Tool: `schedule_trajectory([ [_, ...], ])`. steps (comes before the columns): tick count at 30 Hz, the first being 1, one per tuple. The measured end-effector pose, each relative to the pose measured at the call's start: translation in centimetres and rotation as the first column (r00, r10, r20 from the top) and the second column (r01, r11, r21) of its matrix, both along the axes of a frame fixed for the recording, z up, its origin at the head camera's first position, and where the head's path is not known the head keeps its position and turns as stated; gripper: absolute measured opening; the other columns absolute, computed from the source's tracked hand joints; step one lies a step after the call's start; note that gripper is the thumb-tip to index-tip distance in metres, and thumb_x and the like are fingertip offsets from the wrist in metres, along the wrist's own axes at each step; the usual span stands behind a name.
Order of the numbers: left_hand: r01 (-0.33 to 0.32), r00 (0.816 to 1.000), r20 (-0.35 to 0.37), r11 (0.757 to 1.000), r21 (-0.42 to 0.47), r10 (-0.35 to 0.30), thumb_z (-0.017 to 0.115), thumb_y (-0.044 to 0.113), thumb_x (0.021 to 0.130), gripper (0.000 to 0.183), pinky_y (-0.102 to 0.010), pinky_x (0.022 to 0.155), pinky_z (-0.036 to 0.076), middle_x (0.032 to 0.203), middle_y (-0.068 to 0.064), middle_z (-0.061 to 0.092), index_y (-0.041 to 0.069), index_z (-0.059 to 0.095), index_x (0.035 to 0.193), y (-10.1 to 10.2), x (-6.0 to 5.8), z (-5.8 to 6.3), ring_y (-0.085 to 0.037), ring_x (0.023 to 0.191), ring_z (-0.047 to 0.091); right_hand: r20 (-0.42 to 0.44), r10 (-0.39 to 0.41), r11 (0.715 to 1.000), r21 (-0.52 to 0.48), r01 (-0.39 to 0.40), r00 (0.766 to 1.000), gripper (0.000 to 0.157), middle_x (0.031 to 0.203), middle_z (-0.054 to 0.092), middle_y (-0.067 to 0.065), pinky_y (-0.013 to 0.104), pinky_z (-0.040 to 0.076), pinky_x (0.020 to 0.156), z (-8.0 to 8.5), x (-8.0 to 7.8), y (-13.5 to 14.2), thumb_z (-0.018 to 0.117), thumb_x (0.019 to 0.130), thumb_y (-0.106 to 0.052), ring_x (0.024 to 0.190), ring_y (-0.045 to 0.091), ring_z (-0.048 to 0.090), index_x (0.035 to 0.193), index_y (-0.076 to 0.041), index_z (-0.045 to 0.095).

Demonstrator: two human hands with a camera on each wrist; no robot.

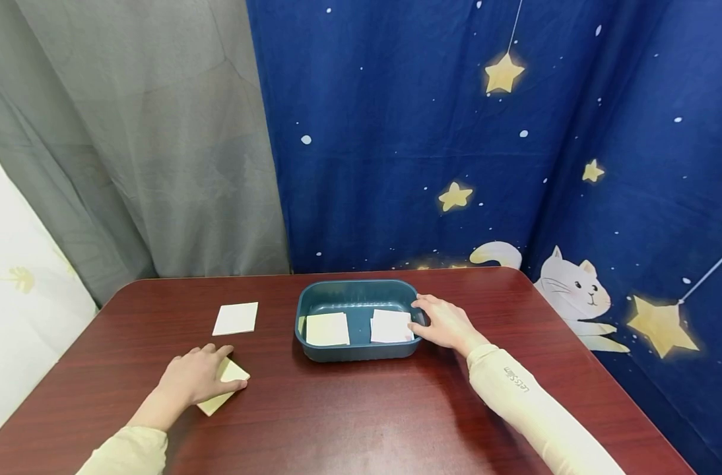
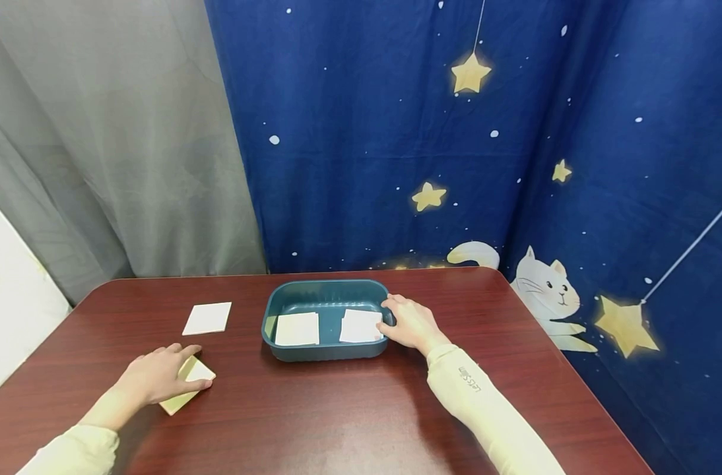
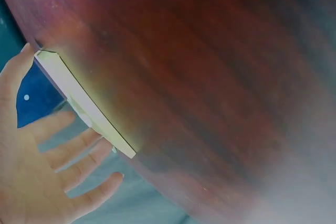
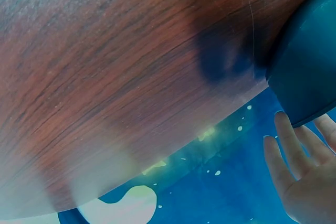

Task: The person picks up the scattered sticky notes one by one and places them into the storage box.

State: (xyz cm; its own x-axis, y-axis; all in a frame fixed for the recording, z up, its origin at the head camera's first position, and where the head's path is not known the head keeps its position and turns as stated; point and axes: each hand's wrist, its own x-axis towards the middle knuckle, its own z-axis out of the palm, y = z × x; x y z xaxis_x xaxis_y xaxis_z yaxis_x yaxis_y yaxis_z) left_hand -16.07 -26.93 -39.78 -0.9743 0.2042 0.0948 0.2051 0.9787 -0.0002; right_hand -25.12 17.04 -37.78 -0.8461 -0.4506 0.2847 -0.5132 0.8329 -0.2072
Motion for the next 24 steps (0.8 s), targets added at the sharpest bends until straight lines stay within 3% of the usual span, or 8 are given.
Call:
schedule_trajectory([
  [5, -0.046, 0.999, 0.006, 0.999, 0.025, 0.046, 0.057, 0.071, 0.061, 0.082, -0.052, 0.057, 0.042, 0.088, -0.018, 0.054, -0.004, 0.059, 0.095, -0.5, 0.5, 0.3, -0.039, 0.078, 0.053, 0.010, -0.004, 1.000, 0.004, 0.004, 1.000, 0.048, 0.118, 0.052, 0.010, 0.048, 0.043, 0.074, 0.0, -0.1, 0.0, 0.063, 0.076, -0.039, 0.099, 0.027, 0.054, 0.112, -0.009, 0.059],
  [11, -0.127, 0.989, 0.087, 0.991, 0.040, 0.123, 0.054, 0.077, 0.054, 0.081, -0.051, 0.053, 0.041, 0.079, -0.012, 0.049, -0.001, 0.059, 0.076, -0.3, 1.2, 1.0, -0.034, 0.071, 0.050, 0.007, -0.009, 1.000, 0.007, 0.009, 1.000, 0.047, 0.118, 0.052, 0.010, 0.048, 0.044, 0.074, 0.0, -0.2, 0.0, 0.064, 0.076, -0.039, 0.098, 0.027, 0.055, 0.112, -0.009, 0.059],
  [19, -0.147, 0.986, 0.084, 0.989, 0.026, 0.145, 0.057, 0.077, 0.049, 0.080, -0.050, 0.051, 0.041, 0.081, -0.012, 0.049, 0.001, 0.059, 0.073, 0.1, 1.5, 0.5, -0.033, 0.072, 0.049, 0.007, -0.007, 1.000, 0.008, 0.007, 1.000, 0.048, 0.118, 0.052, 0.010, 0.047, 0.044, 0.074, -0.2, -0.2, 0.0, 0.063, 0.076, -0.040, 0.098, 0.027, 0.055, 0.112, -0.009, 0.059],
  [24, -0.128, 0.990, 0.069, 0.991, 0.029, 0.126, 0.061, 0.073, 0.050, 0.082, -0.052, 0.053, 0.041, 0.081, -0.013, 0.049, -0.004, 0.057, 0.080, 0.2, 1.3, 0.5, -0.035, 0.074, 0.049, 0.009, -0.008, 1.000, 0.003, 0.008, 1.000, 0.048, 0.118, 0.052, 0.010, 0.047, 0.043, 0.075, 0.0, -0.1, 0.0, 0.063, 0.076, -0.040, 0.099, 0.027, 0.054, 0.112, -0.009, 0.059],
])
